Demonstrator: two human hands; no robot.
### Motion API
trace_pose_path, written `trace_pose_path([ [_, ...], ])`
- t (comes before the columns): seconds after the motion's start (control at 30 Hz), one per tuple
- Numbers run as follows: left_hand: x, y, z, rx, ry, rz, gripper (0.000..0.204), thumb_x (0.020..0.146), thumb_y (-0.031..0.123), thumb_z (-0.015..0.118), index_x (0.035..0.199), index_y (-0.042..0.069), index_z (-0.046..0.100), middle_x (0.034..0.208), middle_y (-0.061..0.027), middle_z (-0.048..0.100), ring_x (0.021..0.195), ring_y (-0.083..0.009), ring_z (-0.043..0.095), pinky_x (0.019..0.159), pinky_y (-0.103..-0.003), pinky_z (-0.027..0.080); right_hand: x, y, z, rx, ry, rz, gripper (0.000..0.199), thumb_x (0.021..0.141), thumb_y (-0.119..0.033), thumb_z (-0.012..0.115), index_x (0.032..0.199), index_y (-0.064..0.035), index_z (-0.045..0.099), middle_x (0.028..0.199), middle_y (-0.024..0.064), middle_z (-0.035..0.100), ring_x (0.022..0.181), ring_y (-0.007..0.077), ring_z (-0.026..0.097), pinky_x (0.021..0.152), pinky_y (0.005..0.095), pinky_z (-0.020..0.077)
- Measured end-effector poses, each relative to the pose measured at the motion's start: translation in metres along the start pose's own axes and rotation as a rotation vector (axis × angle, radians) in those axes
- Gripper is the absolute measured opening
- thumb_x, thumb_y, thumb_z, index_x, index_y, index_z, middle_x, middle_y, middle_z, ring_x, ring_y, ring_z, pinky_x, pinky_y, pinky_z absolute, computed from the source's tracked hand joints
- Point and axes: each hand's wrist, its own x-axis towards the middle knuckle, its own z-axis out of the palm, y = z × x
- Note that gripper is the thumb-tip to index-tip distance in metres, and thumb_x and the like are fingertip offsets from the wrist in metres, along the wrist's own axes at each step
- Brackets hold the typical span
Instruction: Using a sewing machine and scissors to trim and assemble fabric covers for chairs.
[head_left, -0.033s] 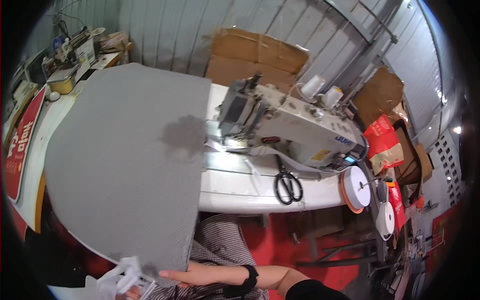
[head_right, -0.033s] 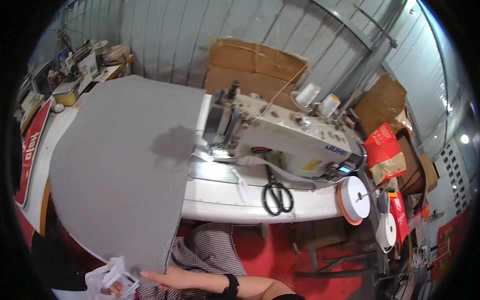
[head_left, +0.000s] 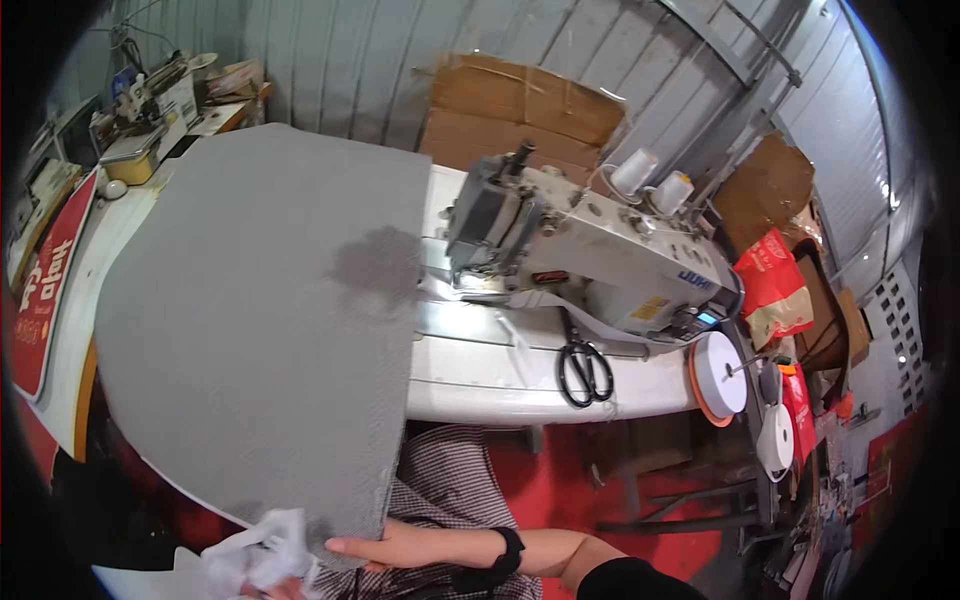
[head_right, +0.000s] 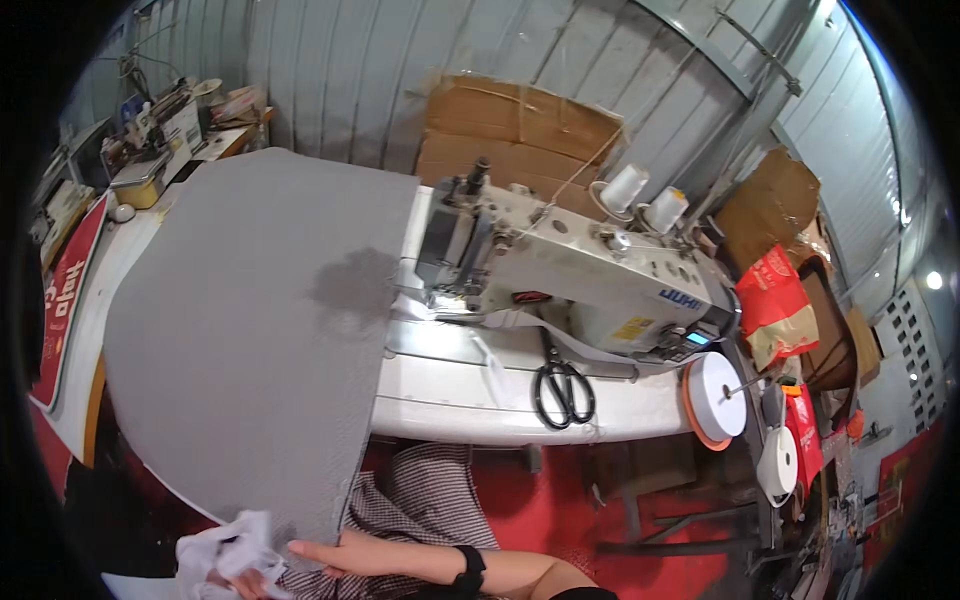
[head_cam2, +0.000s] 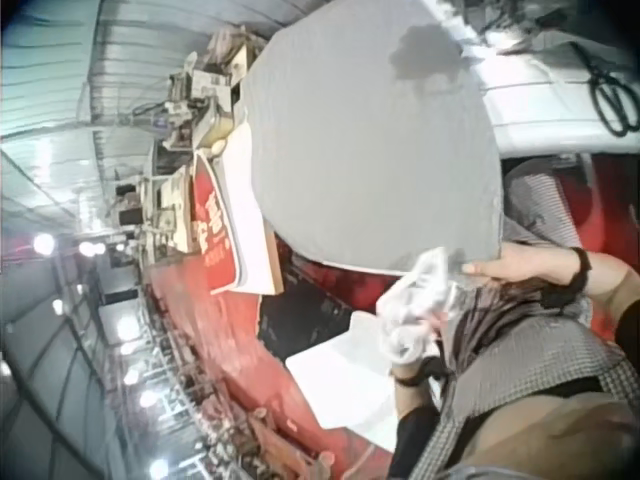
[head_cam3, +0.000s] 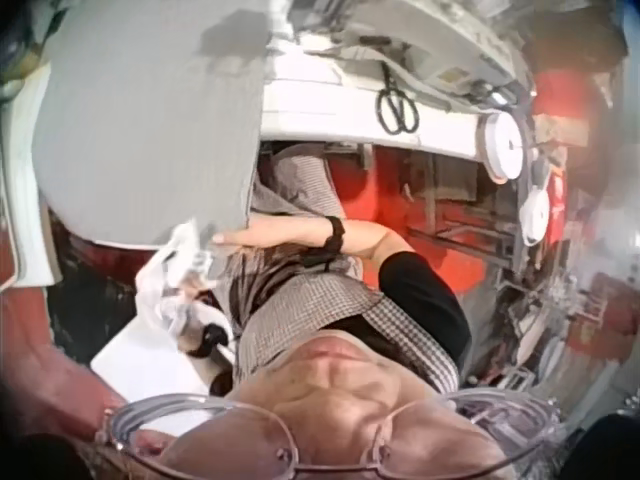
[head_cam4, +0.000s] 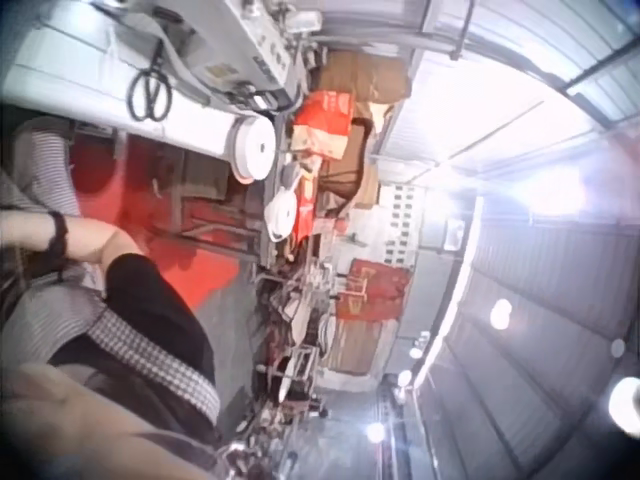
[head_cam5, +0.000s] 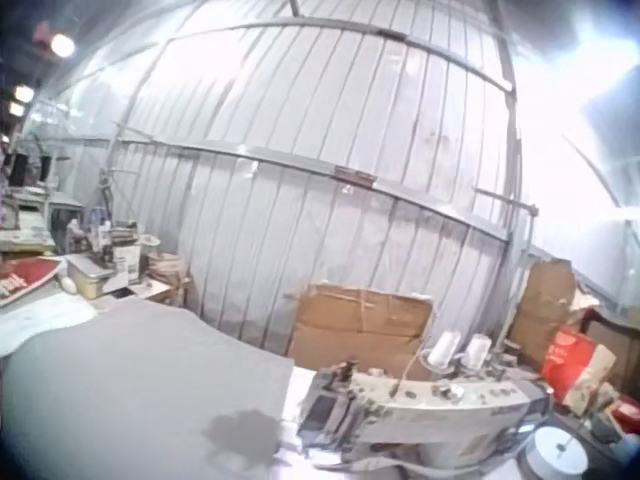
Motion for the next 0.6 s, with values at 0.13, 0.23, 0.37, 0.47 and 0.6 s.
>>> trace_pose_path([
  [0.13,0.031,0.008,0.008,-0.204,-0.032,-0.015,0.042,0.081,0.029,0.058,0.115,0.005,0.052,0.09,-0.0145,0.056,0.08,-0.0252,0.053,0.074,-0.039,0.041,0.004,0.001,-0.007,-0.113,-0.184,0.082,0.038,0.095,-0.033,0.047,0.118,-0.0024,0.05,0.079,0.0005,0.053,0.054,0.0052,0.046,0.05,0.0175,0.0422],
  [0.23,0.047,0.009,0.006,-0.403,-0.09,-0.091,0.038,0.086,0.028,0.053,0.116,0.005,0.051,0.084,-0.0116,0.057,0.072,-0.0223,0.054,0.069,-0.037,0.043,-0.002,0.001,-0.013,-0.597,0.0,-0.928,0.036,0.096,-0.033,0.045,0.119,-0.0057,0.05,0.075,0.0002,0.051,0.056,0.0067,0.047,0.053,0.0205,0.0425],
  [0.37,0.056,0.002,0.008,-0.908,-0.068,-0.361,0.033,0.093,0.027,0.046,0.118,0.006,0.049,0.076,-0.0078,0.059,0.062,-0.0185,0.055,0.061,-0.034,0.047,-0.022,0.002,-0.022,-0.098,-0.082,0.195,0.04,0.093,-0.044,0.046,0.098,-0.005,0.054,0.073,0.0038,0.055,0.058,0.0117,0.05,0.052,0.024,0.0427],
  [0.47,0.049,-0.003,0.014,-1.625,0.184,-0.576,0.027,0.097,0.032,0.04,0.113,0.011,0.046,0.055,0.0012,0.039,0.044,-0.0115,0.038,0.049,-0.032,0.039,-0.028,-0.001,-0.012,0.017,0.021,0.128,0.052,0.088,-0.056,0.05,0.085,-0.0038,0.056,0.062,-0.0012,0.048,0.051,0.0086,0.04,0.047,0.0233,0.0347],
  [0.6,0.031,-0.001,0.024,-1.499,0.157,-0.302,0.027,0.094,0.043,0.043,0.093,0.016,0.043,0.051,0.005,0.024,0.04,-0.0077,0.025,0.042,-0.027,0.027,-0.031,-0.012,-0.01,-0.131,0.006,0.269,0.034,0.092,-0.038,0.052,0.093,-0.0053,0.057,0.065,-0.0003,0.049,0.058,0.008,0.043,0.05,0.0234,0.0371],
])
